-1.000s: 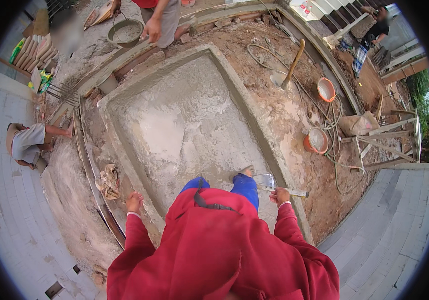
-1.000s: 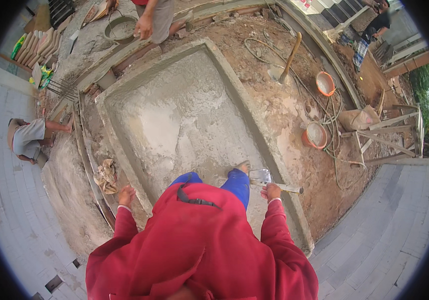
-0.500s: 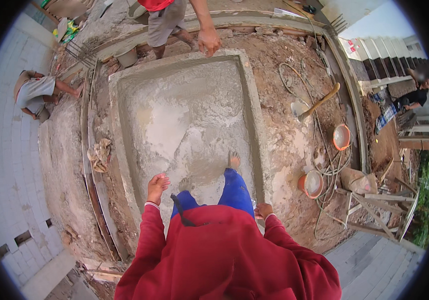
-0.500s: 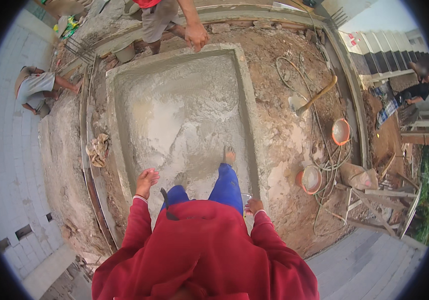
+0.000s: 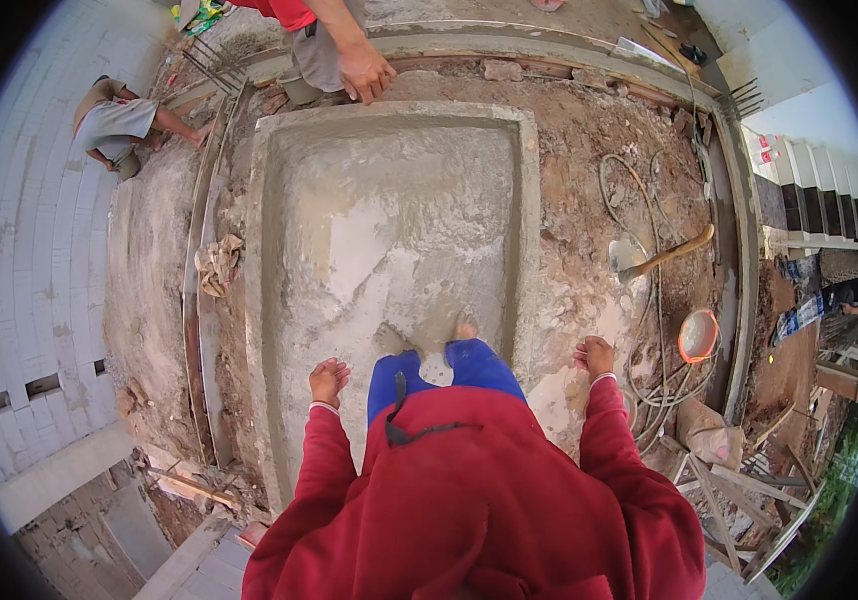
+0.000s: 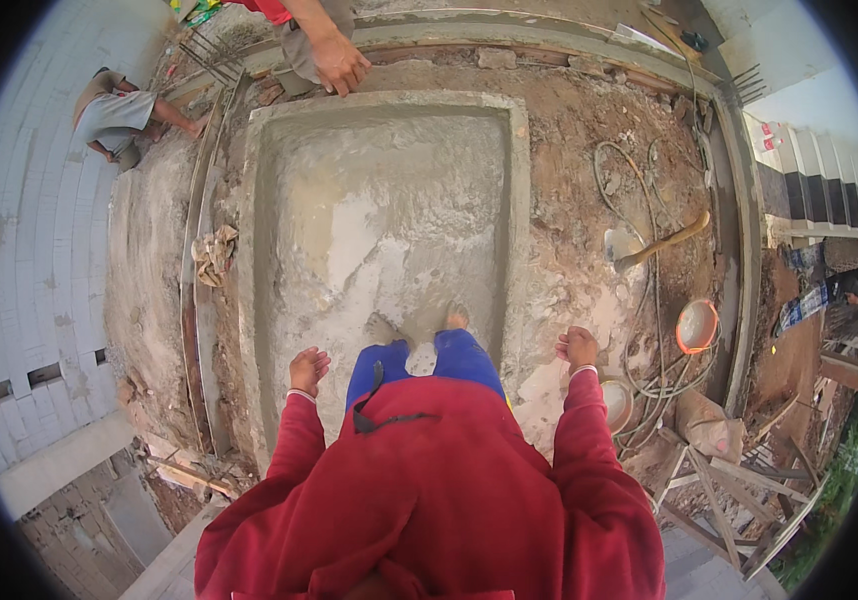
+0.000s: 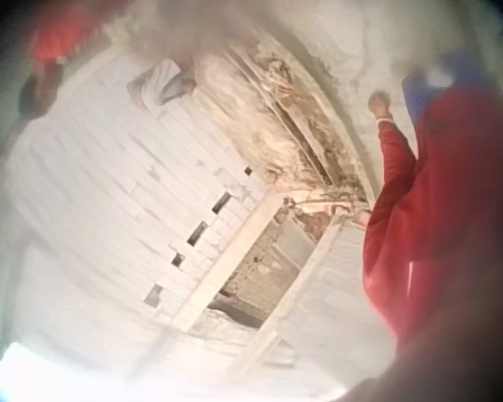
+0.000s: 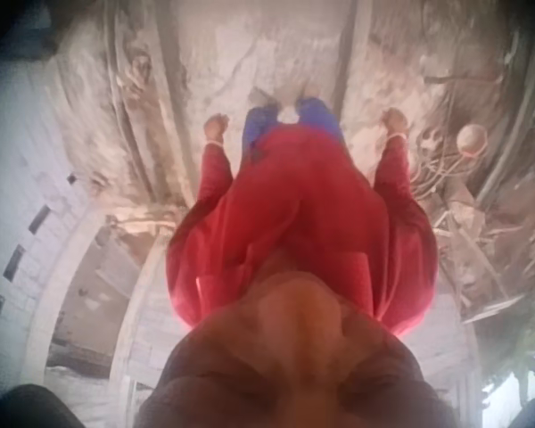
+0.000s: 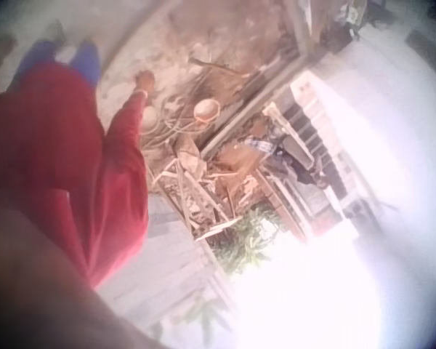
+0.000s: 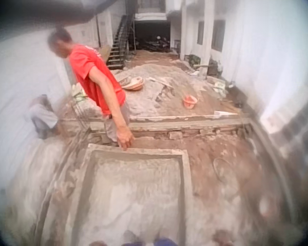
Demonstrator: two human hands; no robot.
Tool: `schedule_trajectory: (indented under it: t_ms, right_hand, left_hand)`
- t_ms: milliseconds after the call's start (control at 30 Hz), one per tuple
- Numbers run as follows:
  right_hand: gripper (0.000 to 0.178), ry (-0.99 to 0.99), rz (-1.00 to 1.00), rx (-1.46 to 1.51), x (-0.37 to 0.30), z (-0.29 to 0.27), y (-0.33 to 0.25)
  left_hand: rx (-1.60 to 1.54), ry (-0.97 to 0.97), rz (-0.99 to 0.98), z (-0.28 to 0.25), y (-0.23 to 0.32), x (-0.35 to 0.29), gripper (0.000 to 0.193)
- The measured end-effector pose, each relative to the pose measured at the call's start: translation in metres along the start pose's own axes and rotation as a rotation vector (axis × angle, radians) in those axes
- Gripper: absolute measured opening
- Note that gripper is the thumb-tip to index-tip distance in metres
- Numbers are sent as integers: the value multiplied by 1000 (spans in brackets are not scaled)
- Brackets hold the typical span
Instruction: The person pours wet concrete from a bucket onto a rectangular slab and uses a long straightedge to level the surface. They repeatedly scoop and pour concrete, then drag the straightedge across the slab to smooth it, while other workers assist nearby.
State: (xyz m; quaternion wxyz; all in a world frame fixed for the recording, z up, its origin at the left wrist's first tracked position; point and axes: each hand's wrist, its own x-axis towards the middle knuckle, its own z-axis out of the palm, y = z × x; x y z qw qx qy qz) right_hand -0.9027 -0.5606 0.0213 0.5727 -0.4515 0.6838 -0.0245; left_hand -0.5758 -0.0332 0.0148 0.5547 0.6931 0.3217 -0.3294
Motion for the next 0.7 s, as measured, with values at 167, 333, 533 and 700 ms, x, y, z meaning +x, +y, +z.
schedule_trajectory:
  t_ms: [167,333,533,700]
  right_hand:
    - [24,-123,-137,-28,5,31,-47]
    - [20,-173,-117,-25,2,60,-36]
    - [23,-120,29,-31,-23,15,70]
    - [22,-64,186,167,-74,16,121]
  left_hand:
    - [-143,37,-58,13,-29,0,33]
    - [-234,38,-217,11,-81,6,29]
    - [-90,131,-357,-3,-98,14,17]
    - [363,22,185,-61,-72,112,12]
